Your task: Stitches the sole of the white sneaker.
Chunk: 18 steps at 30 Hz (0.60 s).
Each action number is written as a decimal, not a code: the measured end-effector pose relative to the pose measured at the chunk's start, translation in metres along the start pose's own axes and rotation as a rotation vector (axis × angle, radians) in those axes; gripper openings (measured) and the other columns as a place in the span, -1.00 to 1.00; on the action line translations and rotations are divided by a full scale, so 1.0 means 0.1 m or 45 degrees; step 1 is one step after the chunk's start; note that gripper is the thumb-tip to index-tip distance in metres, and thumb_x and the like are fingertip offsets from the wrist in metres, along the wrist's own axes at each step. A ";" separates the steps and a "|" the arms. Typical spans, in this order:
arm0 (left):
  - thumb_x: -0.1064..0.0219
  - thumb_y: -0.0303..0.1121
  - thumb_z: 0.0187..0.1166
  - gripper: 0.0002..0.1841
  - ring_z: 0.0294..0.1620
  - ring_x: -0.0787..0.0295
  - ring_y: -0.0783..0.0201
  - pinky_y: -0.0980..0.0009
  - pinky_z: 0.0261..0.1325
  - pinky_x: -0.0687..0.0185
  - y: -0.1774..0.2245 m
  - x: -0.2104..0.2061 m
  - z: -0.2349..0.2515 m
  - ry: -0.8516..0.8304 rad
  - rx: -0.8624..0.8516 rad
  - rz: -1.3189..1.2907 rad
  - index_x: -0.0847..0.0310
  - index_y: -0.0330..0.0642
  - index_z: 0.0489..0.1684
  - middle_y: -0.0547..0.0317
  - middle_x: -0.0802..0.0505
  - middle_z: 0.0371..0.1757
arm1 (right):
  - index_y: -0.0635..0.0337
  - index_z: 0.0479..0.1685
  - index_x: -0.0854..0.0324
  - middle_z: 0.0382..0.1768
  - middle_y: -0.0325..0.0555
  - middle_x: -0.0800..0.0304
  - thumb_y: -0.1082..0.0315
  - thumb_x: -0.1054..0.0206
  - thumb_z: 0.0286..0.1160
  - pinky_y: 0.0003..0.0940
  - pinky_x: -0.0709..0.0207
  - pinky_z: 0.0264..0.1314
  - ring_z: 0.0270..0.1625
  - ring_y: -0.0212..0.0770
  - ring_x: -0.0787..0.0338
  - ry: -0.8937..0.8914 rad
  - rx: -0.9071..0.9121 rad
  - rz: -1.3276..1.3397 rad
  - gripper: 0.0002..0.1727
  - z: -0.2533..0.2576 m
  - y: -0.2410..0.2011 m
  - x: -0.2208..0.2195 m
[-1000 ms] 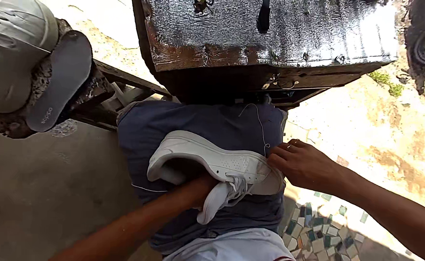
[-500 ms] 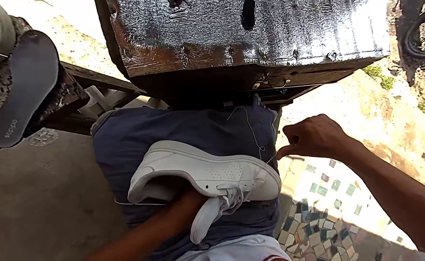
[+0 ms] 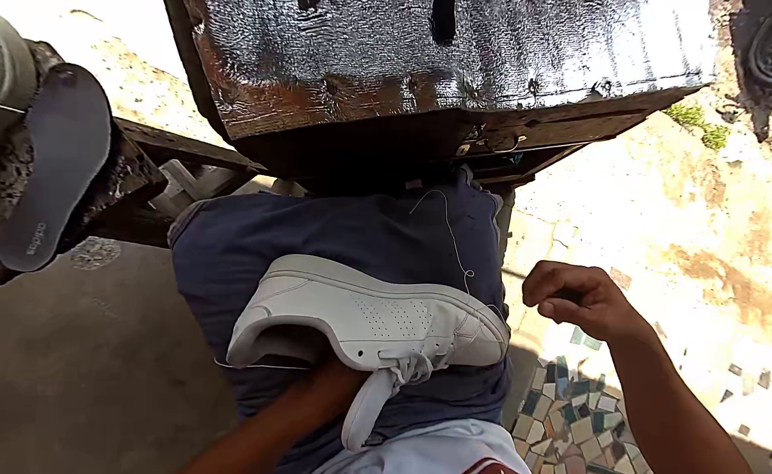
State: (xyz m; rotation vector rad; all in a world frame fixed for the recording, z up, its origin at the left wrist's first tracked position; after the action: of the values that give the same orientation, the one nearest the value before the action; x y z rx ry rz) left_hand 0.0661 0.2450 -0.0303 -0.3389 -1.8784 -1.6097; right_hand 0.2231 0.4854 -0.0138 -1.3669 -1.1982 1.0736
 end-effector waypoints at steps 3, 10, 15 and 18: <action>-0.42 -0.41 0.38 -0.78 -0.01 -0.84 0.02 0.22 0.16 -0.61 -0.02 0.01 0.00 0.010 0.060 -0.033 -0.79 -0.47 -0.23 -0.25 -0.90 -0.17 | 0.07 0.09 -0.84 0.03 -0.36 -0.78 0.23 -0.38 0.63 -0.78 -0.36 -0.46 -0.41 -0.71 -0.48 0.064 -0.146 -0.400 -0.77 0.14 0.02 -0.16; -0.44 -0.39 0.39 -0.82 0.01 -0.86 -0.01 0.13 0.16 -0.66 -0.10 -0.08 -0.14 0.054 -0.056 -0.050 -0.81 -0.32 -0.20 -0.13 -0.91 -0.17 | 0.07 -0.22 -0.71 -0.19 -0.22 -0.79 0.27 -0.12 0.73 -0.29 -0.60 -0.26 -0.24 -0.31 -0.75 0.194 0.019 -1.211 -0.75 0.20 -0.23 -0.51; -0.41 -0.42 0.40 -0.80 0.00 -0.84 0.02 0.21 0.16 -0.61 -0.02 -0.03 -0.09 0.044 -0.009 0.015 -0.79 -0.42 -0.21 -0.22 -0.89 -0.18 | 0.08 -0.17 -0.60 -0.52 -0.38 -0.54 0.27 -0.05 0.77 -0.60 -0.47 -0.52 -0.61 -0.52 -0.48 0.660 -0.176 -0.633 -0.77 0.07 -0.33 0.12; -0.40 -0.40 0.43 -0.82 -0.04 -0.86 0.05 0.21 0.10 -0.65 -0.01 -0.04 -0.18 -0.048 -0.035 0.104 -0.79 -0.38 -0.25 -0.18 -0.89 -0.21 | -0.06 -0.10 -0.72 -0.61 -0.38 -0.59 0.13 -0.29 0.70 -0.62 -0.57 -0.54 -0.65 -0.53 -0.57 0.508 -0.195 0.459 -0.84 0.06 -0.31 0.01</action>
State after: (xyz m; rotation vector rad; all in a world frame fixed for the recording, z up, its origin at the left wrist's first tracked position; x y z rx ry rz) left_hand 0.0742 0.2282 -0.0322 -0.4552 -1.8475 -1.5855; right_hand 0.2138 0.4875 0.0168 -1.8646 -0.7688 0.9017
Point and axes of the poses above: each hand's wrist, its own z-axis towards the middle knuckle, its own x-axis out of the back of the hand, y = z × x, the point moved 8 cm from there along z, towards the middle knuckle
